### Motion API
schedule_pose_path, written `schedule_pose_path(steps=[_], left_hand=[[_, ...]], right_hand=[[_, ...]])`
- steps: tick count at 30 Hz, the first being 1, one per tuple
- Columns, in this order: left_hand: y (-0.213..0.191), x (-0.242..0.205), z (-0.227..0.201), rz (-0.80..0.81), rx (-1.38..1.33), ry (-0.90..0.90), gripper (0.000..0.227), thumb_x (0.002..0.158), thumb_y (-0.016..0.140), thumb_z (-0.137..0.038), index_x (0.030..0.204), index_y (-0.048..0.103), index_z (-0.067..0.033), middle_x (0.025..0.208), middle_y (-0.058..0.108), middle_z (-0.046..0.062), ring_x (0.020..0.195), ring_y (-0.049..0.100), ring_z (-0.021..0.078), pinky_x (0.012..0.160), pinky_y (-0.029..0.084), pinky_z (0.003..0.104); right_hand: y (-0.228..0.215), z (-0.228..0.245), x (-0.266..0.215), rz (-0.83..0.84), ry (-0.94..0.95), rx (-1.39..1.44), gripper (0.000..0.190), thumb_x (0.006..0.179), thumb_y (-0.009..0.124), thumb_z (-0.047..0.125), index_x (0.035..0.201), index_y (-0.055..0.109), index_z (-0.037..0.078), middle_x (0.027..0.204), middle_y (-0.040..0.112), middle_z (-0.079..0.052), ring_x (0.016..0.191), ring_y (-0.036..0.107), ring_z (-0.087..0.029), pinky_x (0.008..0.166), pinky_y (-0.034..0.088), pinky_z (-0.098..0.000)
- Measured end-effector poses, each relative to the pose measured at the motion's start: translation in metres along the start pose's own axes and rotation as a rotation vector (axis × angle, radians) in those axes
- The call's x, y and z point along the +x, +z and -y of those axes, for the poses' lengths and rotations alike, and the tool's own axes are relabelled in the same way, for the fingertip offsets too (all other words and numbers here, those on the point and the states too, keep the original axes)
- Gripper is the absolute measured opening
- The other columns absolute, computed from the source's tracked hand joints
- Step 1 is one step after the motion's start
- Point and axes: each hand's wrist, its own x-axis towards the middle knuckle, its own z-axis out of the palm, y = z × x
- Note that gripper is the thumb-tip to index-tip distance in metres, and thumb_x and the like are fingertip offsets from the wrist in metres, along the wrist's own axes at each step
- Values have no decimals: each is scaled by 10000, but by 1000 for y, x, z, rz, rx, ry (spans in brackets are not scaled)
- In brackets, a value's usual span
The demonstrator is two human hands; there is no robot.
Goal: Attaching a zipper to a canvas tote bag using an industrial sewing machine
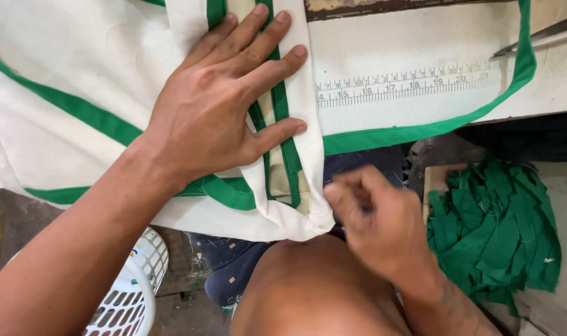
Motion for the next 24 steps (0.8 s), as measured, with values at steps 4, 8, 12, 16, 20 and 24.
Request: schedule_pose_path(steps=[4,8,12,16,20,24], left_hand=[[1,-2,1,-7,94,-7,739,1170,739,-617,1658,639,-70,1739,377,225,1626,404,426,1328,402,579],[3,-3,1,36,147,-74,992,1166,707,-743,1774,263,-97,1817,373,174,1691,412,357,1382,394,492],[5,-2,1,19,127,-76,951,1124,664,-733,1720,439,-26,1775,357,196,1655,380,358,1349,378,515],[1,1,-4,24,243,-49,921,1109,608,-774,1701,515,-75,1742,444,186,1610,421,345,1291,413,493],[-5,4,-7,70,316,-63,902,1121,487,-797,1697,502,-102,1728,467,187,1571,447,357,1250,416,487],[-6,3,-5,27,353,-29,882,1133,506,-778,1673,530,-81,1696,503,192,1537,468,354,1219,437,485]], right_hand=[[30,-23,18,215,334,697,396,997,680,378,1147,836,47,1024,830,-30,952,721,-112,772,574,-303],[24,-9,12,169,367,740,257,1005,808,216,792,749,84,624,555,84,615,417,-13,508,349,-254],[2,-6,16,188,231,530,294,1029,745,280,798,764,99,593,491,100,598,386,-33,510,341,-281],[-37,6,48,399,171,270,271,1001,699,422,933,836,197,719,720,75,636,624,-80,629,464,-311],[-63,-14,99,-169,-422,-221,282,1187,784,275,1187,886,12,989,844,-76,767,758,-182,641,537,-336],[-38,-35,188,49,-798,-73,762,1111,932,270,1697,505,36,1768,435,-206,1674,427,-398,1428,366,-572]])
